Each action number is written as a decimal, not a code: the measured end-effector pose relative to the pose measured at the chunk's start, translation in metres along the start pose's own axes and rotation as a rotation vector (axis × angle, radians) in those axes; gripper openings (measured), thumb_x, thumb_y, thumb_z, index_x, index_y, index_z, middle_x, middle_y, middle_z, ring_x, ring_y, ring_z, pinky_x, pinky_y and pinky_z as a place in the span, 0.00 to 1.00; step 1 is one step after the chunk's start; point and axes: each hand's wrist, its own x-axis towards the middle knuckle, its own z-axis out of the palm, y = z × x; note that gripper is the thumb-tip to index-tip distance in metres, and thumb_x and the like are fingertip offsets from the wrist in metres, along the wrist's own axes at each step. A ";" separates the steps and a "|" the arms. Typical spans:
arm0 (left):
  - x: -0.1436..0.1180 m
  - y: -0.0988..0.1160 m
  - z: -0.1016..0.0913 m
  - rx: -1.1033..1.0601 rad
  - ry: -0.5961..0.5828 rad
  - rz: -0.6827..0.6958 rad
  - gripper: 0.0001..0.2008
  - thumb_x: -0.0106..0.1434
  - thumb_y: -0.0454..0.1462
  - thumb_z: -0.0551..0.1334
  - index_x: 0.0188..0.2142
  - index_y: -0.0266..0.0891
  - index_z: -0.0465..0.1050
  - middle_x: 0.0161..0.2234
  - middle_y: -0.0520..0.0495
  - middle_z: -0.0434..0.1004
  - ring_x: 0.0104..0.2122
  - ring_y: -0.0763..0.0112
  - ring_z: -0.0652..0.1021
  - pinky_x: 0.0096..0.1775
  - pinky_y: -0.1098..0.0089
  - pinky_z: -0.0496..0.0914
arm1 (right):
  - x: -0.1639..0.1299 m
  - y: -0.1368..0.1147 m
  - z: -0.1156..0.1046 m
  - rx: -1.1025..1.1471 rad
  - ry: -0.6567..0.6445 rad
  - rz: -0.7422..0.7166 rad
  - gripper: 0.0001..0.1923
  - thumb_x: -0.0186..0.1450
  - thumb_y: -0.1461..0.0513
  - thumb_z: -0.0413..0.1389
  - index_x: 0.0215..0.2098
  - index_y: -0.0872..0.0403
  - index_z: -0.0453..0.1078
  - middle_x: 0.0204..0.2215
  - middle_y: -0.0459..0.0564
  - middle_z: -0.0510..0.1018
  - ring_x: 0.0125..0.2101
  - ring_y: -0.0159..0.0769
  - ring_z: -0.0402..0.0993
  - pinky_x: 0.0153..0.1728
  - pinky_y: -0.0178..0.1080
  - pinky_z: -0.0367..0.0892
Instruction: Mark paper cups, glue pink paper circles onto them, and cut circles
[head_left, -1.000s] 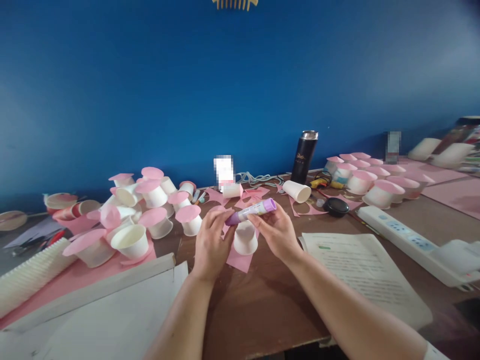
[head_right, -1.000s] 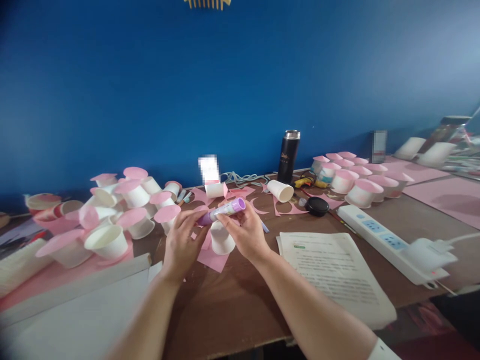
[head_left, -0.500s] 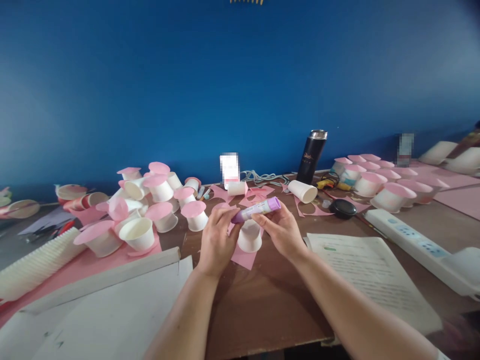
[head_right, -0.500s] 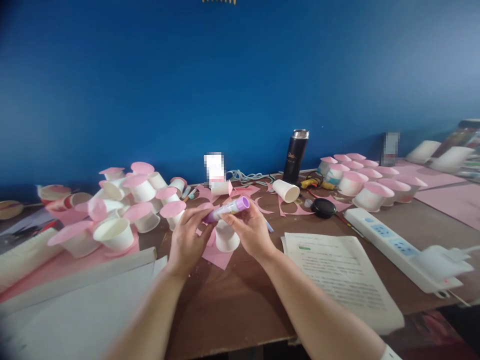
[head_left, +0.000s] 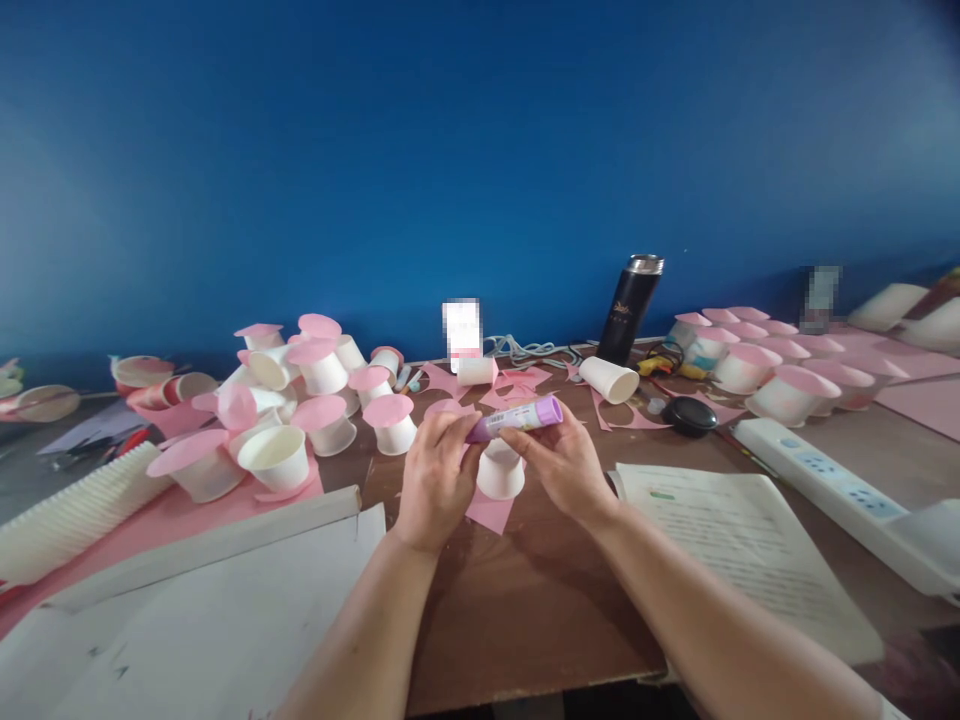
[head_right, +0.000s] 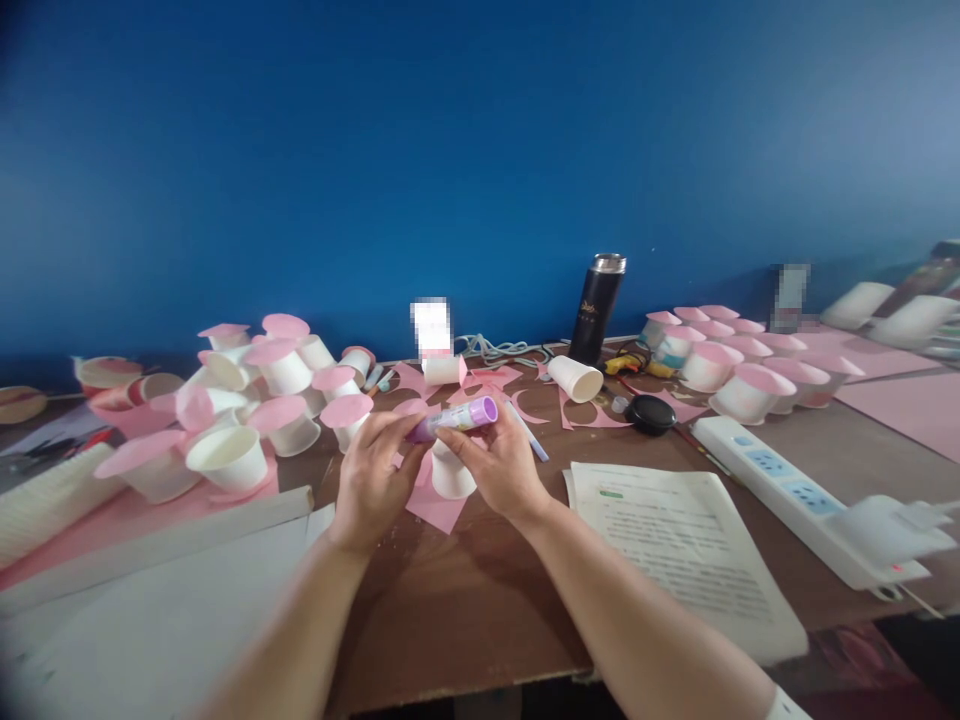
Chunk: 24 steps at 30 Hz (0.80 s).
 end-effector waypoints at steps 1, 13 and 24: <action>0.000 0.000 0.000 0.000 0.006 0.005 0.13 0.65 0.36 0.57 0.49 0.43 0.68 0.42 0.44 0.73 0.44 0.64 0.74 0.48 0.62 0.70 | -0.001 0.000 0.000 -0.011 -0.004 -0.006 0.13 0.56 0.57 0.65 0.36 0.50 0.68 0.32 0.46 0.78 0.34 0.36 0.75 0.36 0.39 0.71; 0.012 -0.018 -0.007 0.199 0.019 -0.229 0.18 0.65 0.40 0.56 0.54 0.42 0.68 0.49 0.41 0.72 0.48 0.62 0.74 0.48 0.63 0.70 | 0.036 0.017 -0.030 0.633 0.513 0.365 0.12 0.55 0.59 0.67 0.29 0.53 0.68 0.21 0.40 0.73 0.21 0.24 0.70 0.20 0.26 0.71; 0.036 -0.026 0.020 0.699 -0.688 -0.323 0.16 0.64 0.33 0.50 0.39 0.40 0.77 0.40 0.41 0.74 0.40 0.61 0.76 0.33 0.67 0.68 | 0.047 0.035 -0.056 0.797 0.544 0.605 0.11 0.68 0.59 0.53 0.28 0.54 0.63 0.19 0.42 0.71 0.18 0.23 0.70 0.18 0.23 0.73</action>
